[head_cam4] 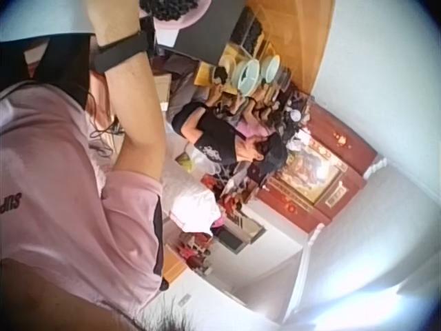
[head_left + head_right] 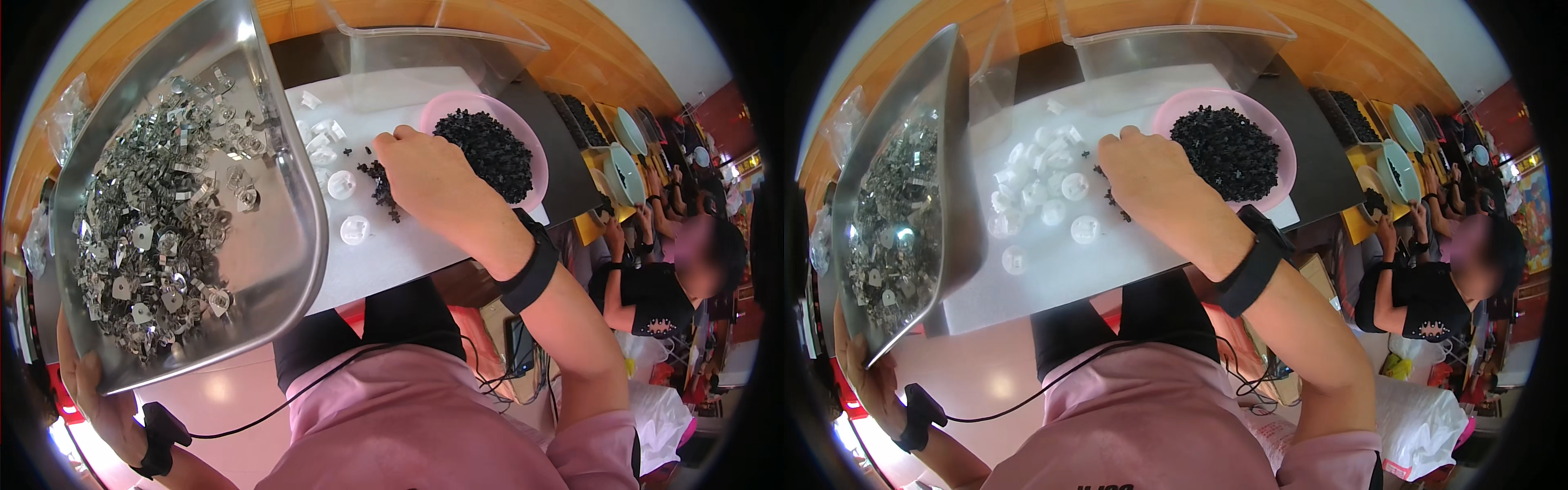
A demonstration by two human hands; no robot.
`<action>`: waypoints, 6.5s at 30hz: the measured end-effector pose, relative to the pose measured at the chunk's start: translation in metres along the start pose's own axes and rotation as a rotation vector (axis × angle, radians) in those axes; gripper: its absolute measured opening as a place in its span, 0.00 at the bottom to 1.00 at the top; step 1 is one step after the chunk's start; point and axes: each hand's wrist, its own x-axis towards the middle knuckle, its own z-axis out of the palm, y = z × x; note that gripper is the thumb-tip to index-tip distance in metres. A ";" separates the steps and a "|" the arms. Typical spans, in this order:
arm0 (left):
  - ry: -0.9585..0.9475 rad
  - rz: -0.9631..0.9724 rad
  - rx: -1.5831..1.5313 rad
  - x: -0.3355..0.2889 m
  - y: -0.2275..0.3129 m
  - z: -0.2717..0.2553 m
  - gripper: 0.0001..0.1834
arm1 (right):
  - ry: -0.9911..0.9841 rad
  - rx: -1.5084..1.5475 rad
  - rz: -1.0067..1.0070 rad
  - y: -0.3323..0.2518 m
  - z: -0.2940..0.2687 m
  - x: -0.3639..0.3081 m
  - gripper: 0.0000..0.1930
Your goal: Assembling small white plastic circular components by manually inserting metal rings and black plastic bits.
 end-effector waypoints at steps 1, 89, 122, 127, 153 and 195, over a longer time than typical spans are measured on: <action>0.004 -0.014 0.001 0.001 0.002 0.000 0.39 | -0.002 0.008 0.001 0.001 -0.003 -0.002 0.06; -0.662 -0.318 0.188 0.061 0.010 0.236 0.15 | 0.987 1.540 0.587 0.222 -0.102 -0.250 0.20; 0.085 -0.406 -0.360 -0.014 0.025 0.184 0.24 | -0.052 0.754 0.648 0.167 -0.059 -0.089 0.16; 0.018 -0.433 -0.368 -0.009 0.022 0.172 0.26 | 0.135 1.066 0.658 0.179 -0.055 -0.090 0.11; -0.522 -0.658 -0.247 0.027 0.012 0.296 0.33 | 0.338 1.215 0.889 0.311 -0.064 -0.078 0.11; -0.908 -0.511 -0.070 0.026 0.005 0.280 0.18 | 0.638 0.650 0.606 0.234 -0.095 -0.202 0.20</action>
